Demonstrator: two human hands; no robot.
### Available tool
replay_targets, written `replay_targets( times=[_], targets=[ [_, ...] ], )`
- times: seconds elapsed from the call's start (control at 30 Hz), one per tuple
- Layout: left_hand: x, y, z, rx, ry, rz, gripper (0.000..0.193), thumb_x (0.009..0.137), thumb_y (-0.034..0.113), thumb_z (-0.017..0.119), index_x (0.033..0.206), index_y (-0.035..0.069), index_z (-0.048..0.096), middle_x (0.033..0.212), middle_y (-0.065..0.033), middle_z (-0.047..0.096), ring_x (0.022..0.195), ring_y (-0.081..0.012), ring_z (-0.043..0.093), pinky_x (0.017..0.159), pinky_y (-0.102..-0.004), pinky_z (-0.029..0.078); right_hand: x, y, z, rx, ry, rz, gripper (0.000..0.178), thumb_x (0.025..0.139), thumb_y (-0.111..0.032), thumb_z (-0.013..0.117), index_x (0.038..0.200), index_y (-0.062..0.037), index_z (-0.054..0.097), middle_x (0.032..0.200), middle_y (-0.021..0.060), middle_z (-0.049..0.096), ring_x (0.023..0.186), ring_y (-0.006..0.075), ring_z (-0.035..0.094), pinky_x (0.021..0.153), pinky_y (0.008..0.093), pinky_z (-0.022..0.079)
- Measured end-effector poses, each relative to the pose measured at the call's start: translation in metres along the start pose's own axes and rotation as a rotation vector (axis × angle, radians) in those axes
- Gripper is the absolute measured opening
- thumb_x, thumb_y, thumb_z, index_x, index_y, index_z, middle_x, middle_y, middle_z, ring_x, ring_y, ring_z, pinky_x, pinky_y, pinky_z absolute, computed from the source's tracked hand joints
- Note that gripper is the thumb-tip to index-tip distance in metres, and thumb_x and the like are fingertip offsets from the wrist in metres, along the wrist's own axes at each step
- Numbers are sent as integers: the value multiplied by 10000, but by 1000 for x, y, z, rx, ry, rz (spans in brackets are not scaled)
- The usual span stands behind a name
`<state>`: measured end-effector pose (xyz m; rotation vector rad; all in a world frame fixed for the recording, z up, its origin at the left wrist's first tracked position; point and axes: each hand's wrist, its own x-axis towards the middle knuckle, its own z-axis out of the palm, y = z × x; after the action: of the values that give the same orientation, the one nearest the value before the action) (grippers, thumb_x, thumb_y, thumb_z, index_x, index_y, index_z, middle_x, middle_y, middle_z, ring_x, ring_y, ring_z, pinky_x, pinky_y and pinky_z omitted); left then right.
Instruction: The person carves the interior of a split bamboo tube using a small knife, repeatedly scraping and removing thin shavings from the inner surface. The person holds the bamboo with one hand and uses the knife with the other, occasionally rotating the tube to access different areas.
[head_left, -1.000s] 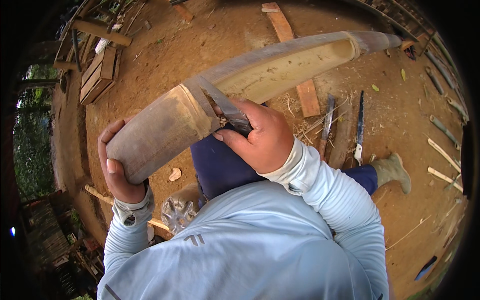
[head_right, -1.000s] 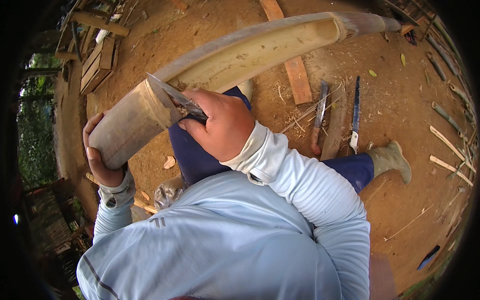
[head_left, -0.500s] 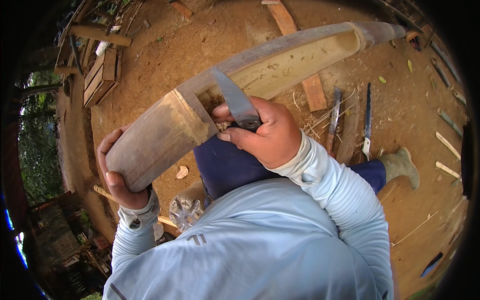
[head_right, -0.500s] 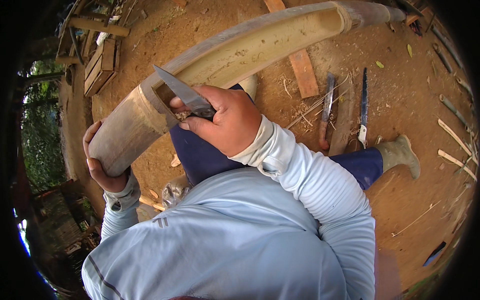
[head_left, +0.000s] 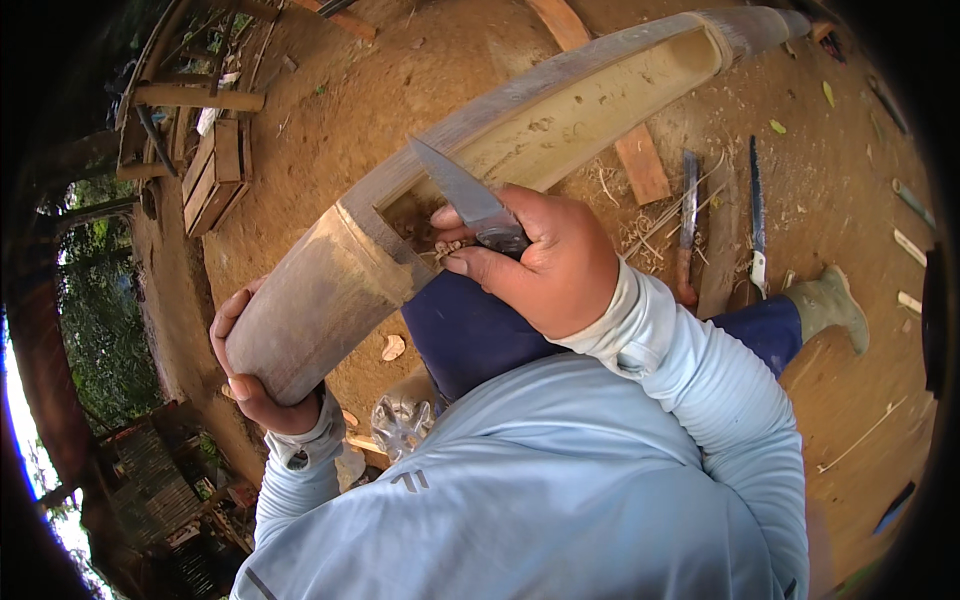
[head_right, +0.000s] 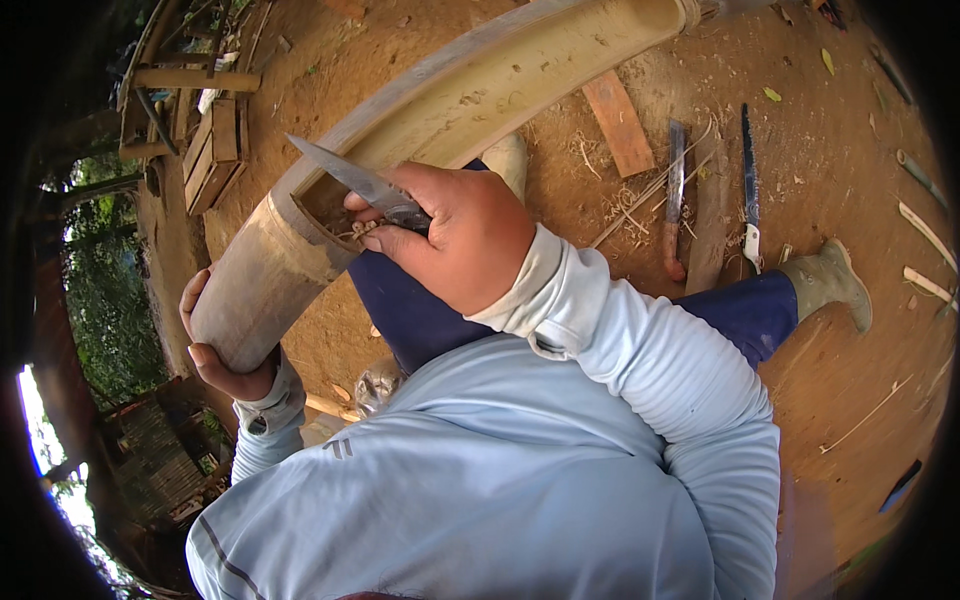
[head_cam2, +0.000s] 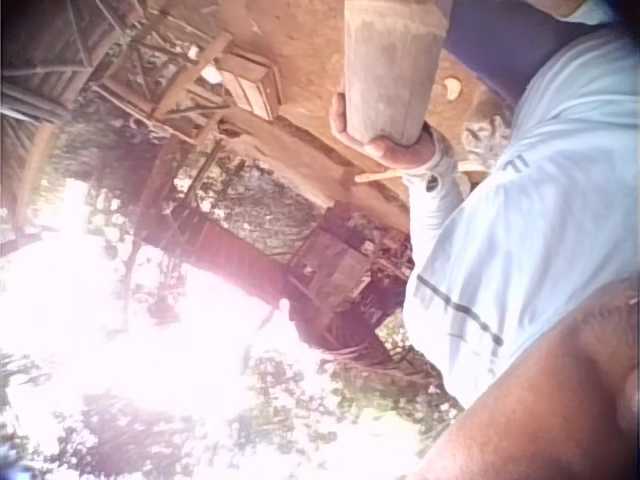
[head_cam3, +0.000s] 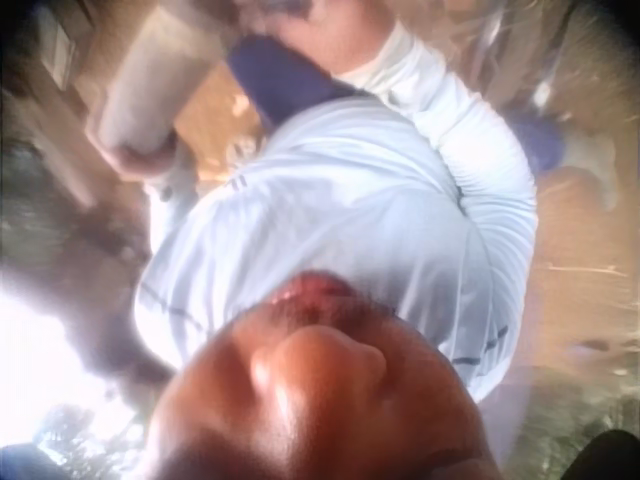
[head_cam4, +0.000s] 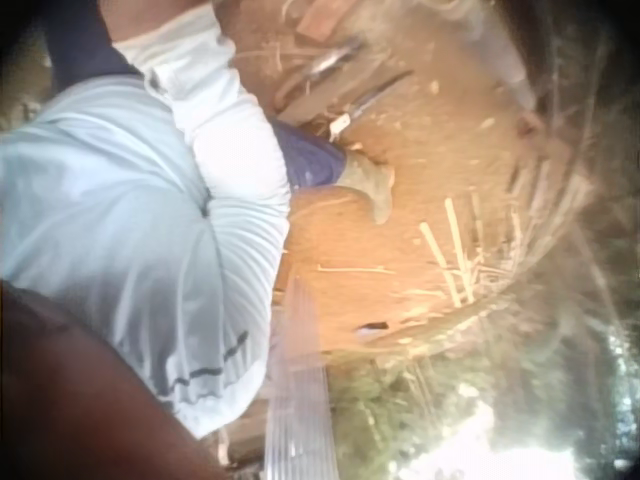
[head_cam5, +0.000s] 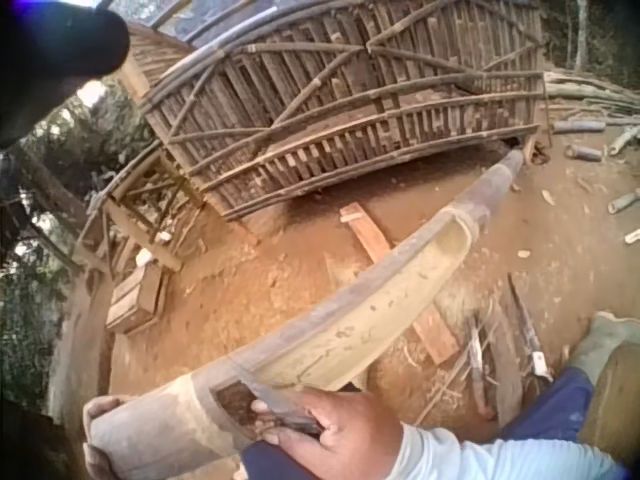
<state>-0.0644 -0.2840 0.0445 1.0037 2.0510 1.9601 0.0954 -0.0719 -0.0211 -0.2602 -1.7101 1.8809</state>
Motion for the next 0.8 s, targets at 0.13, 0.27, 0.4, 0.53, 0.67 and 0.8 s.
replay_targets(
  times=[0.13, 0.27, 0.4, 0.53, 0.67, 0.8],
  targets=[
    [-2, -1, -1, 2, 3, 13, 780, 898, 631, 481, 1324, -22, 436, 1286, -266, 521, 1235, -390, 527, 1083, -525, 401, -8, -23, -10, -352, 95, -139, 453, 887, -37, 684, 1300, 22, 508, 1054, 123, 667, 826, 151, 661, 703, 287, 527],
    [-1, -6, 2, 20, 14, 27, 801, 893, 649, 458, 1327, -23, 429, 1271, -274, 525, 1226, -392, 533, 1074, -528, 414, -47, -50, -27, -122, -60, 145, 517, 901, 8, 549, 1358, 58, 312, 1011, 128, 562, 796, 117, 520, 742, 267, 458],
    [-1, -4, 1, 74, 15, 42, 816, 886, 659, 450, 1331, -25, 421, 1264, -279, 526, 1222, -395, 537, 1058, -532, 433, -74, -62, -31, -26, -253, 232, 516, 891, 43, 546, 1362, 92, 341, 1132, 257, 559, 1009, 357, 625, 900, 396, 502],
    [-2, -6, 3, 93, 33, 60, 828, 880, 667, 445, 1335, -24, 416, 1266, -281, 525, 1213, -395, 544, 1047, -535, 447, -79, -65, -23, -64, -276, 142, 538, 923, 41, 522, 1421, 110, 330, 1348, 312, 499, 1218, 433, 564, 1021, 431, 470],
    [-1, -8, 6, 87, 71, 75, 842, 873, 679, 441, 1335, -24, 417, 1257, -283, 531, 1201, -396, 553, 1039, -535, 454, -80, -60, -16, -35, -253, 146, 497, 999, -66, 507, 1432, 107, 336, 1317, 275, 525, 1056, 300, 640, 863, 366, 528],
    [-1, -8, 6, 109, 70, 83, 855, 861, 691, 446, 1334, -22, 420, 1243, -286, 539, 1202, -398, 554, 1038, -536, 456, -74, -67, -15, 60, -259, 268, 477, 966, -17, 517, 1408, 93, 376, 1269, 283, 563, 1076, 385, 642, 910, 401, 519]
  ],
)
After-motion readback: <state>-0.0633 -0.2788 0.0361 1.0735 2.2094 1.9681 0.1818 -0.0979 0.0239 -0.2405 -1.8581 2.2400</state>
